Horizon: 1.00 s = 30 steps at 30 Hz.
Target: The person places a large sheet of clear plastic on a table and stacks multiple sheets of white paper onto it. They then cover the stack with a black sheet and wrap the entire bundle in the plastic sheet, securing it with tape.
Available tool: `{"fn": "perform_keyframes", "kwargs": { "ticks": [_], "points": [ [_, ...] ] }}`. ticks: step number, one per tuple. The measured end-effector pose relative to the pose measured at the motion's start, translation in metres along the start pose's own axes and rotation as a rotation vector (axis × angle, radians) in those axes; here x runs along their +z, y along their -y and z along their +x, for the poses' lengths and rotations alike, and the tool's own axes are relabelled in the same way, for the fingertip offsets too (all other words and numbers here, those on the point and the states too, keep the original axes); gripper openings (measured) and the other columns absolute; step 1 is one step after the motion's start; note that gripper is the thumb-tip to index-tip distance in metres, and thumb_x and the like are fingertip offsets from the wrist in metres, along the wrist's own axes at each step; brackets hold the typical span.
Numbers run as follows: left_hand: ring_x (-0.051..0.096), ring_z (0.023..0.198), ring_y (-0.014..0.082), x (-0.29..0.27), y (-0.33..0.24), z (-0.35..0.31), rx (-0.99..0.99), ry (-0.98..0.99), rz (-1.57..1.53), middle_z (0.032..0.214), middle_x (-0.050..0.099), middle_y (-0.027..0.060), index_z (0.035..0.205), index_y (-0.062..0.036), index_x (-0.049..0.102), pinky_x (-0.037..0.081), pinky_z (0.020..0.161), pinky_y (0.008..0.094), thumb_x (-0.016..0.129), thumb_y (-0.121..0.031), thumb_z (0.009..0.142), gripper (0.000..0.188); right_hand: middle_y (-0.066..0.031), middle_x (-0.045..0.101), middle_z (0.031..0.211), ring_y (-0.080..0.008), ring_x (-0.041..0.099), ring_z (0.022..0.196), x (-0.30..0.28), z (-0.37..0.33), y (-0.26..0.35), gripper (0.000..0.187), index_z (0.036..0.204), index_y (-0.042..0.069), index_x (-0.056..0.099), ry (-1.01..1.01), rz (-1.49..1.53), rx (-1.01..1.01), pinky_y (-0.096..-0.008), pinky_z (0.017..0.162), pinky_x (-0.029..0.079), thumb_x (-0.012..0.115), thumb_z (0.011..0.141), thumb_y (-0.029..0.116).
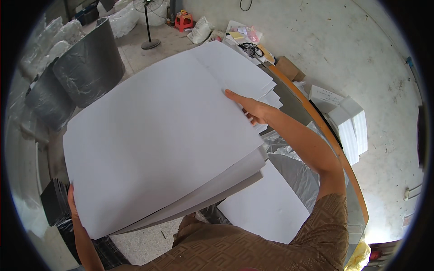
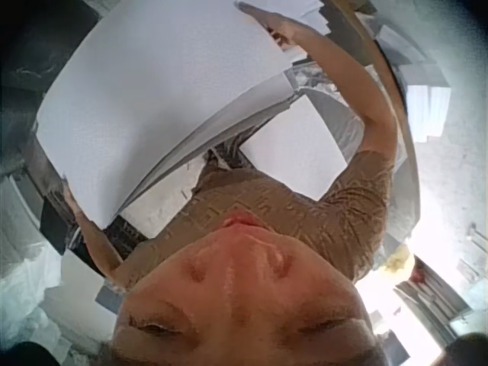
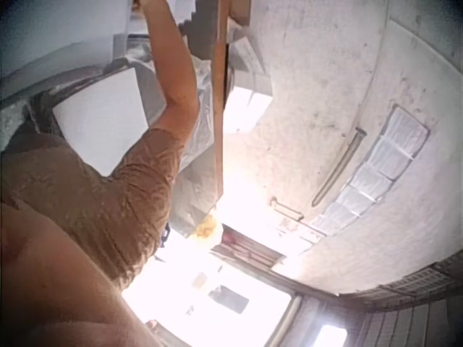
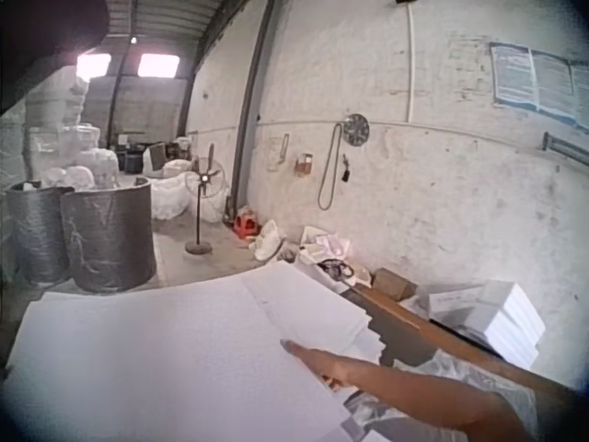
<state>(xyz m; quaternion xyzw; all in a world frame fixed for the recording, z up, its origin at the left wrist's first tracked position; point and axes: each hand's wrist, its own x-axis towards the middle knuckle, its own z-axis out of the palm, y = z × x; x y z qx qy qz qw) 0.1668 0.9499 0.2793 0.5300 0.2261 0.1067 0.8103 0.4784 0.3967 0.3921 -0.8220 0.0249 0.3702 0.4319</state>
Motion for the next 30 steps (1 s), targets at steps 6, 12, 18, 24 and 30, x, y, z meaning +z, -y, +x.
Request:
{"fn": "perform_keyframes", "kwargs": {
  "ticks": [6, 12, 18, 24, 30],
  "points": [
    [0.060, 0.094, 0.0187, 0.029, 0.002, 0.007, -0.124, -0.015, 0.078, 0.106, 0.062, 0.0084, 0.118, -0.0040, 0.057, 0.050, 0.079, 0.0319, 0.058, -0.046, 0.087, 0.053, -0.0129, 0.054, 0.129, -0.0206, 0.056, 0.114, -0.008, 0.011, -0.014, 0.072, 0.133, 0.008, 0.050, 0.096, 0.453, -0.223, -0.0352, 0.093, 0.048, 0.057, 0.083, 0.061],
    [0.059, 0.099, 0.0206, 0.012, 0.004, -0.025, 0.037, -0.126, 0.113, 0.110, 0.061, 0.0070, 0.119, -0.0053, 0.056, 0.047, 0.083, 0.0343, 0.057, -0.047, 0.085, 0.054, -0.0195, 0.057, 0.123, -0.0228, 0.061, 0.105, -0.025, -0.050, -0.052, 0.082, 0.126, -0.002, 0.053, -0.203, 0.247, -0.372, -0.0336, 0.082, 0.054, 0.069, 0.074, 0.059],
    [0.059, 0.100, 0.0257, -0.001, -0.050, 0.031, 0.151, 0.587, 0.190, 0.116, 0.058, 0.0123, 0.126, 0.0003, 0.049, 0.051, 0.082, 0.0377, 0.066, -0.046, 0.083, 0.066, -0.0174, 0.056, 0.120, -0.0239, 0.058, 0.107, -0.043, -0.227, -0.162, 0.092, 0.133, -0.004, 0.040, -0.647, 0.401, -0.628, -0.0370, 0.087, 0.051, 0.076, 0.069, 0.051],
    [0.052, 0.115, 0.0302, 0.160, -0.012, 0.118, 0.252, 0.586, 0.054, 0.126, 0.053, 0.0123, 0.128, -0.0002, 0.047, 0.045, 0.098, 0.0477, 0.078, -0.019, 0.075, 0.064, -0.0104, 0.059, 0.114, -0.0248, 0.059, 0.106, -0.021, -0.403, -0.377, 0.083, 0.127, 0.000, 0.046, -1.044, 0.495, -0.935, -0.0389, 0.088, 0.051, 0.082, 0.066, 0.044],
    [0.056, 0.104, 0.0184, 0.372, 0.131, -0.014, 0.466, 1.303, 0.293, 0.113, 0.060, 0.0049, 0.119, -0.0014, 0.057, 0.045, 0.092, 0.0345, 0.085, -0.018, 0.067, 0.062, -0.0096, 0.058, 0.112, -0.0236, 0.056, 0.106, 0.104, -0.493, -0.536, 0.095, 0.120, -0.003, 0.051, -1.485, 0.595, -0.772, -0.0395, 0.088, 0.046, 0.089, 0.052, 0.050]
  ]
}}
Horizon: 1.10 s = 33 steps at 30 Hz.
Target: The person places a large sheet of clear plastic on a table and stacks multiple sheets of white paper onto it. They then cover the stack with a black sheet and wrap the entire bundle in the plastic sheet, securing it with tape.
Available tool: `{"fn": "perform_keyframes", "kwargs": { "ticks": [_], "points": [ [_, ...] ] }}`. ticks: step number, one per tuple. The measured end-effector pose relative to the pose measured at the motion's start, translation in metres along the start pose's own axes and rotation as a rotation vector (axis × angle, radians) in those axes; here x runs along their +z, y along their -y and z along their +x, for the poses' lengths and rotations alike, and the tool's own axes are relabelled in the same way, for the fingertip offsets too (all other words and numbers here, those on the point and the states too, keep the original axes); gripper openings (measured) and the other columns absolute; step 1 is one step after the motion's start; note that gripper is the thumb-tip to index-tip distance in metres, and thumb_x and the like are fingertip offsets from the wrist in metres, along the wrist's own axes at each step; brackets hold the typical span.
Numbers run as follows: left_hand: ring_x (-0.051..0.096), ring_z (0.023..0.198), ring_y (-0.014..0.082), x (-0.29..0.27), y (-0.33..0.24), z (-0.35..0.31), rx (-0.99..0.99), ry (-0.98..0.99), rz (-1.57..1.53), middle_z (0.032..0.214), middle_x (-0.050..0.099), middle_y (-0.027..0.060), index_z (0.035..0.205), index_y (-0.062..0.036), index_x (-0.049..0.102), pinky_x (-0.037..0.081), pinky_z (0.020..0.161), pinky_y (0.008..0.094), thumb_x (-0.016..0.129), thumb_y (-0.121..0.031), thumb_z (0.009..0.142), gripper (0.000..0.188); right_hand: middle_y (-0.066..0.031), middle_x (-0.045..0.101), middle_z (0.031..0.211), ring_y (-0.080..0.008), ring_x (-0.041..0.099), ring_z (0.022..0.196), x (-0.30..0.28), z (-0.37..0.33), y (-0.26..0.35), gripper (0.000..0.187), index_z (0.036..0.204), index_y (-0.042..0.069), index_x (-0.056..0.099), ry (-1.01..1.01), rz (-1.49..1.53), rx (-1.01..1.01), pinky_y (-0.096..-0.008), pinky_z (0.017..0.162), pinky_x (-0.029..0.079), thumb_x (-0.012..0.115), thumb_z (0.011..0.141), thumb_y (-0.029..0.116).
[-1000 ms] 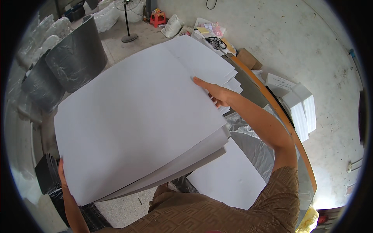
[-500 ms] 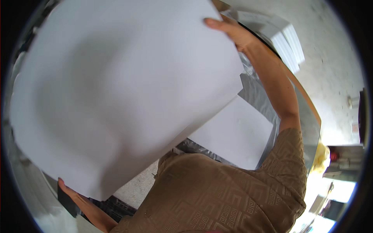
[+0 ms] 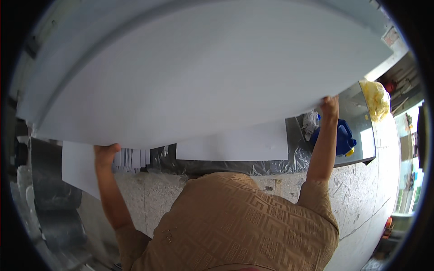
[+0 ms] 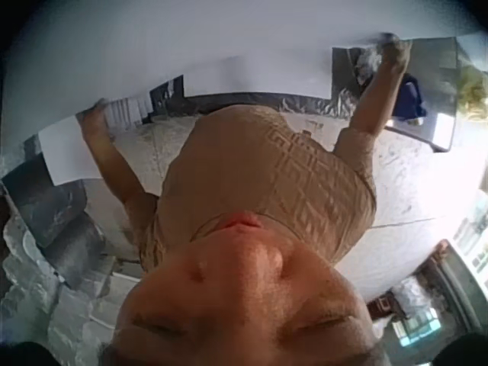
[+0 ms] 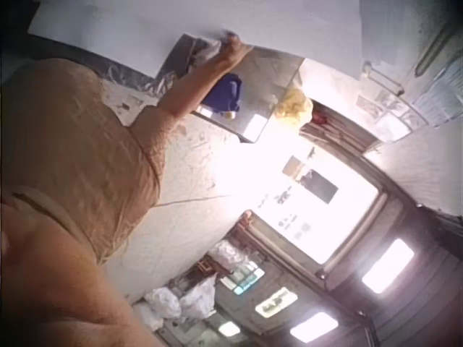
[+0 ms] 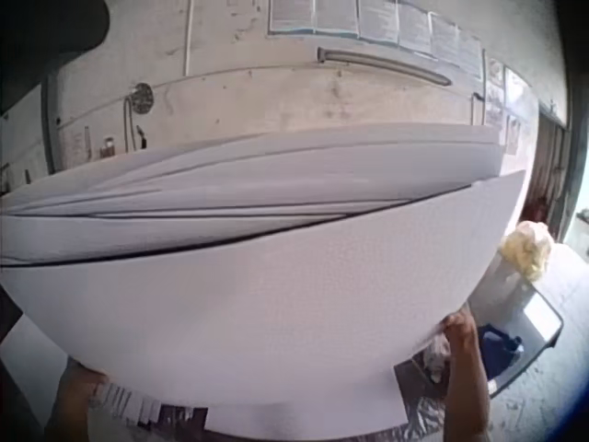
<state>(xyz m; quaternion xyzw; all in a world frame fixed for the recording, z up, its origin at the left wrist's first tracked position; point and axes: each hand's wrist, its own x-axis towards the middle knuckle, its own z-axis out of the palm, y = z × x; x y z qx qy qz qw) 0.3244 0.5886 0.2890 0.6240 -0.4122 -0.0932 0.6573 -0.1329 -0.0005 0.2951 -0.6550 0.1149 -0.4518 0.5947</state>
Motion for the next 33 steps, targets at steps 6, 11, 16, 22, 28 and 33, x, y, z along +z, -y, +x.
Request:
{"fn": "perform_keyframes", "kwargs": {
  "ticks": [6, 11, 16, 22, 28, 33],
  "points": [
    [0.055, 0.100, 0.0160, 0.066, 0.084, 0.008, -0.161, 0.294, 0.078, 0.108, 0.062, 0.0041, 0.115, -0.0033, 0.061, 0.045, 0.089, 0.0305, 0.085, -0.034, 0.065, 0.063, -0.0069, 0.057, 0.117, -0.0219, 0.054, 0.108, -0.094, -0.125, -0.059, 0.100, 0.125, 0.002, 0.050, -0.005, -0.123, -0.003, -0.0381, 0.093, 0.042, 0.072, 0.057, 0.072],
    [0.056, 0.101, 0.0154, 0.039, 0.158, -0.028, -0.280, 0.293, -0.050, 0.113, 0.060, 0.0003, 0.126, -0.0076, 0.053, 0.044, 0.090, 0.0287, 0.086, -0.037, 0.060, 0.080, -0.0132, 0.047, 0.136, -0.0310, 0.046, 0.123, -0.060, -0.165, -0.084, 0.087, 0.138, 0.005, 0.039, -0.111, 0.667, 0.114, -0.0458, 0.107, 0.034, 0.055, 0.078, 0.066],
    [0.052, 0.112, 0.0162, 0.044, 0.166, -0.039, -0.286, 0.172, -0.303, 0.121, 0.056, -0.0013, 0.132, -0.0097, 0.047, 0.040, 0.098, 0.0328, 0.087, -0.036, 0.056, 0.090, -0.0157, 0.049, 0.135, -0.0289, 0.047, 0.123, 0.002, -0.135, -0.071, 0.057, 0.137, 0.003, 0.041, -0.211, 0.460, 0.268, -0.0438, 0.107, 0.034, 0.043, 0.095, 0.041],
    [0.053, 0.109, 0.0173, 0.091, 0.121, 0.003, -0.289, 0.192, -0.220, 0.118, 0.056, 0.0028, 0.126, -0.0035, 0.050, 0.043, 0.094, 0.0331, 0.089, -0.033, 0.060, 0.081, -0.0121, 0.034, 0.145, -0.0258, 0.032, 0.133, -0.081, -0.101, -0.022, 0.098, 0.143, 0.006, 0.032, -0.393, -0.125, 0.359, -0.0427, 0.110, 0.024, 0.024, 0.076, 0.078],
    [0.054, 0.107, 0.0192, 0.082, 0.130, -0.008, -0.216, 0.242, -0.061, 0.116, 0.058, 0.0038, 0.121, -0.0048, 0.055, 0.044, 0.093, 0.0326, 0.089, -0.034, 0.057, 0.079, -0.0133, 0.029, 0.150, -0.0325, 0.018, 0.142, 0.087, -0.033, 0.149, 0.123, 0.147, 0.011, 0.028, 0.332, -1.424, 0.038, -0.0509, 0.115, 0.005, 0.025, 0.058, 0.096],
    [0.039, 0.128, 0.0207, 0.069, 0.133, -0.023, -0.288, 0.268, -0.254, 0.139, 0.041, 0.0077, 0.141, -0.0024, 0.032, 0.031, 0.107, 0.0362, 0.084, -0.051, 0.059, 0.108, -0.0175, 0.038, 0.143, -0.0382, 0.029, 0.136, 0.103, -0.036, 0.118, 0.125, 0.144, 0.009, 0.033, 0.635, -1.452, 0.144, -0.0541, 0.114, 0.010, 0.041, 0.053, 0.094]
  ]
}}
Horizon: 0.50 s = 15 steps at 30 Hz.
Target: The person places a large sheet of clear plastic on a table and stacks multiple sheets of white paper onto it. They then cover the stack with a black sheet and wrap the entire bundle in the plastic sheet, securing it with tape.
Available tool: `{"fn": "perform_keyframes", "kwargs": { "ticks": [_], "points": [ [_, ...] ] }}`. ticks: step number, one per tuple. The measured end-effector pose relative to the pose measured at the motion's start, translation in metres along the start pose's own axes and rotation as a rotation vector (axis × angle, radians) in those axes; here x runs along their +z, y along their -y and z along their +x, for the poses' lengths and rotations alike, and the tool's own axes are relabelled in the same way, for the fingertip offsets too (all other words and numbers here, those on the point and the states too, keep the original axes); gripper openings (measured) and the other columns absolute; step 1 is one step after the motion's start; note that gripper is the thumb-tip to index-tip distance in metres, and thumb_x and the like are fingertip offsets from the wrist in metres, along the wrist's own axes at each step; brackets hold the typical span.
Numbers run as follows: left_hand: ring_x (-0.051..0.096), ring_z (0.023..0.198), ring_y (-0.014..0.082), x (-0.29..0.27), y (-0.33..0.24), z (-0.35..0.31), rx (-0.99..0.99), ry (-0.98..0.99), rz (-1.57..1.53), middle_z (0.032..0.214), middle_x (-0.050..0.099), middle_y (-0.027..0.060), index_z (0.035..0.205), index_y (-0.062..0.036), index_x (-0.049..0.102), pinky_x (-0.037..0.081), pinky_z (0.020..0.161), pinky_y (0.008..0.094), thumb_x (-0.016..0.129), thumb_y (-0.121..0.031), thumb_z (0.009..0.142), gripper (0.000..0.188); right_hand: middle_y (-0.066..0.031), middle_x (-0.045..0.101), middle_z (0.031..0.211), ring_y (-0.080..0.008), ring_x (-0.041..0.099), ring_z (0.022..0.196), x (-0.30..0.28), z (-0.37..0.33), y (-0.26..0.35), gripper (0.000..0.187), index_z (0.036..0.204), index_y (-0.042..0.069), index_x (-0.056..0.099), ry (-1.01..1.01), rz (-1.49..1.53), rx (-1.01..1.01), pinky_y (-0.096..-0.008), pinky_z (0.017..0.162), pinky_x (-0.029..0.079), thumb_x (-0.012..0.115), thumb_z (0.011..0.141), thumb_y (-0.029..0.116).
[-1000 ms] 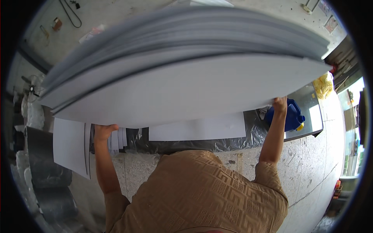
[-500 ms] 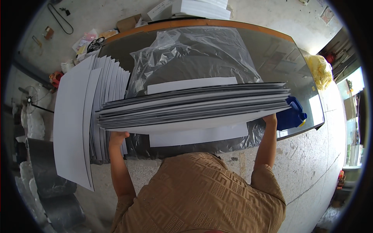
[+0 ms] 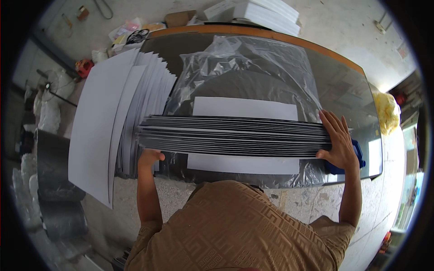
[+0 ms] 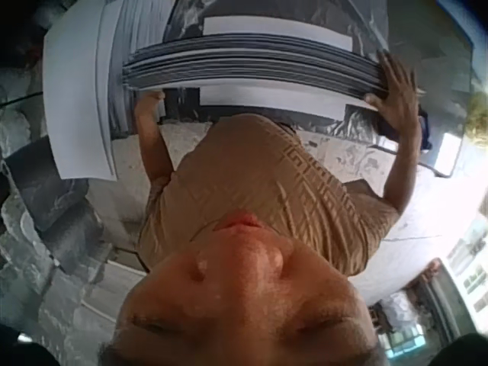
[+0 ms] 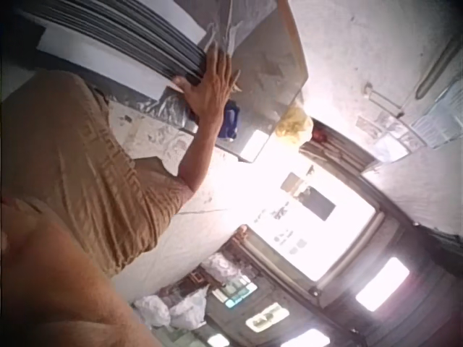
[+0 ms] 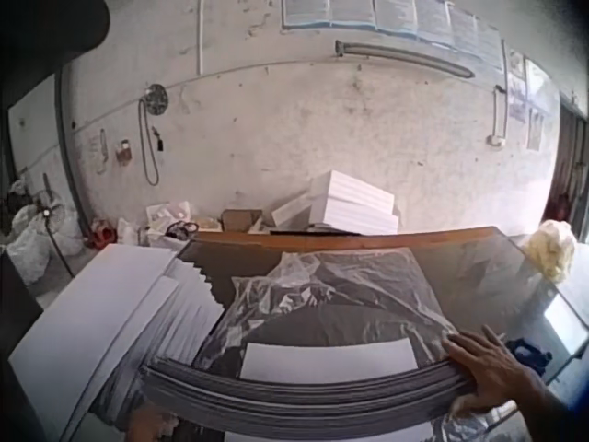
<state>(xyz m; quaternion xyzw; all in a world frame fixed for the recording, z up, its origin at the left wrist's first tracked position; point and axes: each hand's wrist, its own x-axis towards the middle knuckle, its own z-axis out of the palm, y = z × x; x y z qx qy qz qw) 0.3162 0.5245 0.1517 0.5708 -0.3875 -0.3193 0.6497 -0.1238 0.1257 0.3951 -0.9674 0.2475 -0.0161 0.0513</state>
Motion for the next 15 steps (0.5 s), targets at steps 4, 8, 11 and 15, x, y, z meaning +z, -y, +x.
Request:
{"fn": "perform_keyframes", "kwargs": {
  "ticks": [4, 8, 11, 15],
  "points": [
    [0.023, 0.140, 0.0238, 0.048, -0.128, 0.035, 0.221, -0.145, 0.031, 0.150, 0.027, 0.0136, 0.147, -0.0044, 0.021, 0.017, 0.113, 0.0446, 0.057, -0.082, 0.063, 0.120, -0.0182, 0.035, 0.145, -0.0365, 0.027, 0.137, 0.000, 0.012, -0.011, 0.127, 0.145, 0.010, 0.031, 0.027, 0.014, 0.020, -0.0545, 0.114, 0.008, 0.036, 0.052, 0.097],
    [0.019, 0.142, 0.0297, 0.097, -0.229, 0.047, 0.580, -0.103, 1.157, 0.151, 0.023, 0.0188, 0.145, -0.0021, 0.025, 0.010, 0.113, 0.0515, 0.048, -0.085, 0.066, 0.118, -0.0163, 0.029, 0.149, -0.0356, 0.021, 0.140, 0.002, 0.021, -0.017, 0.131, 0.146, 0.010, 0.029, -0.025, -0.034, -0.018, -0.0538, 0.115, 0.005, 0.022, 0.051, 0.099],
    [0.018, 0.142, 0.0317, 0.108, -0.210, 0.053, 0.375, 0.048, 1.569, 0.151, 0.022, 0.0203, 0.144, -0.0004, 0.028, 0.009, 0.113, 0.0545, 0.046, -0.086, 0.067, 0.117, -0.0156, 0.028, 0.150, -0.0343, 0.020, 0.141, -0.005, 0.020, -0.007, 0.131, 0.146, 0.009, 0.028, -0.105, -0.142, 0.003, -0.0535, 0.115, 0.005, 0.020, 0.051, 0.099],
    [0.018, 0.142, 0.0334, 0.108, -0.213, 0.049, 0.138, 0.220, 1.580, 0.152, 0.021, 0.0190, 0.145, -0.0010, 0.024, 0.005, 0.114, 0.0512, 0.045, -0.084, 0.069, 0.114, -0.0147, 0.028, 0.150, -0.0334, 0.019, 0.141, 0.012, 0.013, -0.015, 0.129, 0.147, 0.009, 0.027, -0.035, -0.041, 0.038, -0.0527, 0.115, 0.003, 0.017, 0.054, 0.098]
  ]
}}
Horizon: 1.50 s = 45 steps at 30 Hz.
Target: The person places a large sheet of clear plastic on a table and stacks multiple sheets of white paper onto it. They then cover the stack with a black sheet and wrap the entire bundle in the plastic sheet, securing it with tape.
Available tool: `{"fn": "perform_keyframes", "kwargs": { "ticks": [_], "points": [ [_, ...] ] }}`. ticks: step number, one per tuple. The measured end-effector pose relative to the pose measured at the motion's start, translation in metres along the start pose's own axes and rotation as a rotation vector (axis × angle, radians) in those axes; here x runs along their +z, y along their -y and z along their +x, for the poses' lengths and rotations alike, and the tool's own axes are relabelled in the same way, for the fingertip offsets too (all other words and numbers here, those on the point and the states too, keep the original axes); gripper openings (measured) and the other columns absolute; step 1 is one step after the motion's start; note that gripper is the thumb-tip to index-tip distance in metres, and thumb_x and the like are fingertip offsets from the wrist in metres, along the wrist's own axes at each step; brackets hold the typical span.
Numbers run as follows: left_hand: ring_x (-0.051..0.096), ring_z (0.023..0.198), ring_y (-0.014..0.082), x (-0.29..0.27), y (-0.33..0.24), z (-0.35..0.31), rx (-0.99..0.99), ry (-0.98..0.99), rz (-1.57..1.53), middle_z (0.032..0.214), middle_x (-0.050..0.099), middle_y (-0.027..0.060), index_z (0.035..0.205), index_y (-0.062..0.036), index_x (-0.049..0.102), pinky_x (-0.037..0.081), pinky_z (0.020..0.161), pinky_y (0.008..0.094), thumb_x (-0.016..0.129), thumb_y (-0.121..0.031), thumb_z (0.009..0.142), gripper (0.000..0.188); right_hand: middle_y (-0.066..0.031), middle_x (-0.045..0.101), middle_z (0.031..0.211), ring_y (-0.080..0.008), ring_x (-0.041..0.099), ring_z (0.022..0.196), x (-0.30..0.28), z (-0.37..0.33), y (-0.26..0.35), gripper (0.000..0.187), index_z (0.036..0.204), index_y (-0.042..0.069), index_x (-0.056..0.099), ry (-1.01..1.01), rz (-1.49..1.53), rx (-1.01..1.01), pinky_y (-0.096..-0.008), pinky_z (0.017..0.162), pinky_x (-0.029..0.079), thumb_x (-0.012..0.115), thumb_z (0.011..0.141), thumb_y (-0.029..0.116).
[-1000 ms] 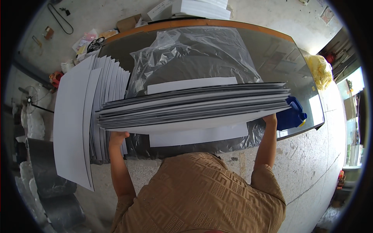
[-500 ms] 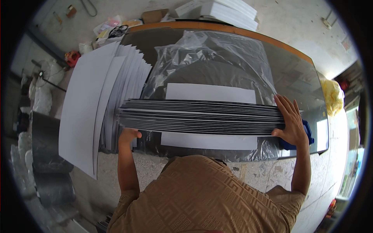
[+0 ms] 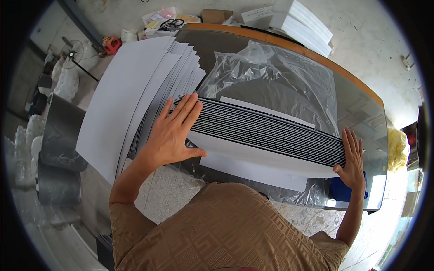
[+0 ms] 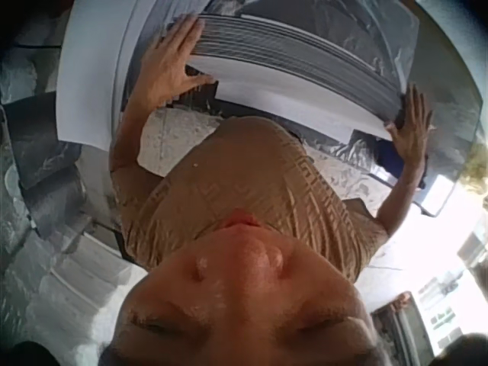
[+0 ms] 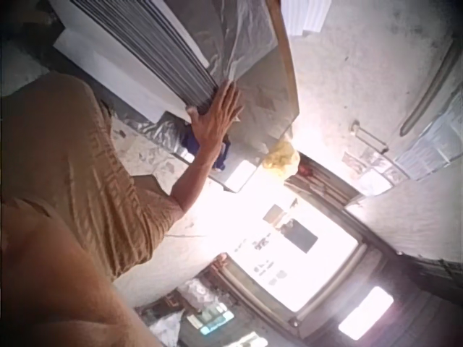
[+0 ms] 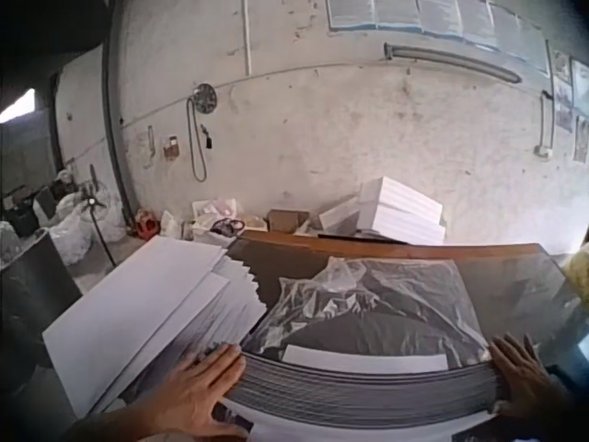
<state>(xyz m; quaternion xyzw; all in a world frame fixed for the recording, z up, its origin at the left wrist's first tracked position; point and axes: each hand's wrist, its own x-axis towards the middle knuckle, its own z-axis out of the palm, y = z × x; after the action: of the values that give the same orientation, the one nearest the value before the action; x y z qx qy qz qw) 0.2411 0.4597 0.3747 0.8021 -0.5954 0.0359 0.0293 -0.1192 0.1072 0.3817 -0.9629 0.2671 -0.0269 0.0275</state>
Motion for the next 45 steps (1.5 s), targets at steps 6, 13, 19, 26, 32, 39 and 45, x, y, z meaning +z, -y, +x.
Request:
{"fn": "perform_keyframes", "kwargs": {
  "ticks": [6, 13, 19, 26, 32, 39, 45],
  "points": [
    [0.016, 0.143, 0.0286, 0.058, 0.047, -0.010, -0.003, -0.283, -0.784, 0.154, 0.018, 0.0150, 0.147, -0.0015, 0.018, 0.010, 0.115, 0.0470, 0.038, -0.085, 0.069, 0.116, -0.0129, 0.027, 0.152, -0.0309, 0.020, 0.141, -0.002, -0.029, -0.039, 0.120, 0.148, 0.010, 0.023, -0.208, 0.235, 0.083, -0.0519, 0.115, 0.000, 0.013, 0.063, 0.095],
    [0.019, 0.142, 0.0243, 0.132, 0.039, -0.022, -0.023, -0.623, -1.818, 0.154, 0.019, 0.0113, 0.148, -0.0030, 0.014, 0.013, 0.116, 0.0423, 0.030, -0.082, 0.074, 0.110, -0.0158, 0.022, 0.152, -0.0309, 0.025, 0.139, 0.118, -0.062, -0.101, 0.113, 0.148, 0.004, 0.014, -0.657, 1.998, 0.227, -0.0423, 0.114, 0.022, 0.031, 0.073, 0.086],
    [0.020, 0.141, 0.0267, 0.135, 0.023, -0.022, -0.051, -0.555, -1.740, 0.154, 0.019, 0.0109, 0.148, -0.0042, 0.016, 0.015, 0.115, 0.0444, 0.052, -0.077, 0.071, 0.111, -0.0161, 0.029, 0.150, -0.0278, 0.032, 0.135, 0.136, -0.032, -0.070, 0.063, 0.145, -0.003, 0.020, -0.379, 1.729, 0.157, -0.0373, 0.113, 0.024, 0.030, 0.098, 0.037],
    [0.047, 0.112, 0.0218, 0.217, 0.089, -0.076, -0.291, -0.326, -1.652, 0.121, 0.048, 0.0088, 0.127, -0.0021, 0.043, 0.038, 0.094, 0.0364, 0.071, -0.042, 0.072, 0.074, -0.0202, 0.024, 0.150, -0.0289, 0.020, 0.141, 0.121, -0.034, -0.075, 0.114, 0.146, 0.000, 0.020, -0.555, 2.137, 0.063, -0.0413, 0.116, 0.018, 0.042, 0.070, 0.083],
    [0.059, 0.100, 0.0203, 0.210, 0.079, -0.070, -0.361, -0.045, -1.200, 0.111, 0.061, 0.0112, 0.118, -0.0004, 0.057, 0.051, 0.083, 0.0327, 0.085, -0.016, 0.067, 0.060, -0.0233, 0.023, 0.150, -0.0322, 0.022, 0.140, 0.130, -0.044, -0.081, 0.109, 0.147, 0.001, 0.019, -0.371, 2.051, -0.093, -0.0432, 0.114, 0.020, 0.045, 0.075, 0.078],
    [0.046, 0.124, 0.0246, 0.180, 0.059, -0.024, -0.355, -0.126, -1.791, 0.136, 0.045, 0.0169, 0.141, -0.0008, 0.035, 0.035, 0.108, 0.0366, 0.047, -0.051, 0.090, 0.072, -0.0205, 0.031, 0.140, -0.0298, 0.027, 0.132, 0.190, -0.121, -0.099, 0.077, 0.133, 0.002, 0.029, -0.282, 1.634, 0.560, -0.0440, 0.107, 0.025, 0.052, 0.083, 0.057],
    [0.059, 0.104, 0.0216, 0.179, 0.061, -0.027, -0.402, -0.021, -1.496, 0.112, 0.061, 0.0130, 0.119, 0.0006, 0.056, 0.045, 0.098, 0.0374, 0.063, -0.035, 0.086, 0.049, -0.0172, 0.044, 0.127, -0.0279, 0.041, 0.119, 0.244, -0.128, -0.157, 0.052, 0.116, 0.003, 0.044, -0.230, 1.704, 0.692, -0.0438, 0.098, 0.035, 0.058, 0.083, 0.042]
  ]
}}
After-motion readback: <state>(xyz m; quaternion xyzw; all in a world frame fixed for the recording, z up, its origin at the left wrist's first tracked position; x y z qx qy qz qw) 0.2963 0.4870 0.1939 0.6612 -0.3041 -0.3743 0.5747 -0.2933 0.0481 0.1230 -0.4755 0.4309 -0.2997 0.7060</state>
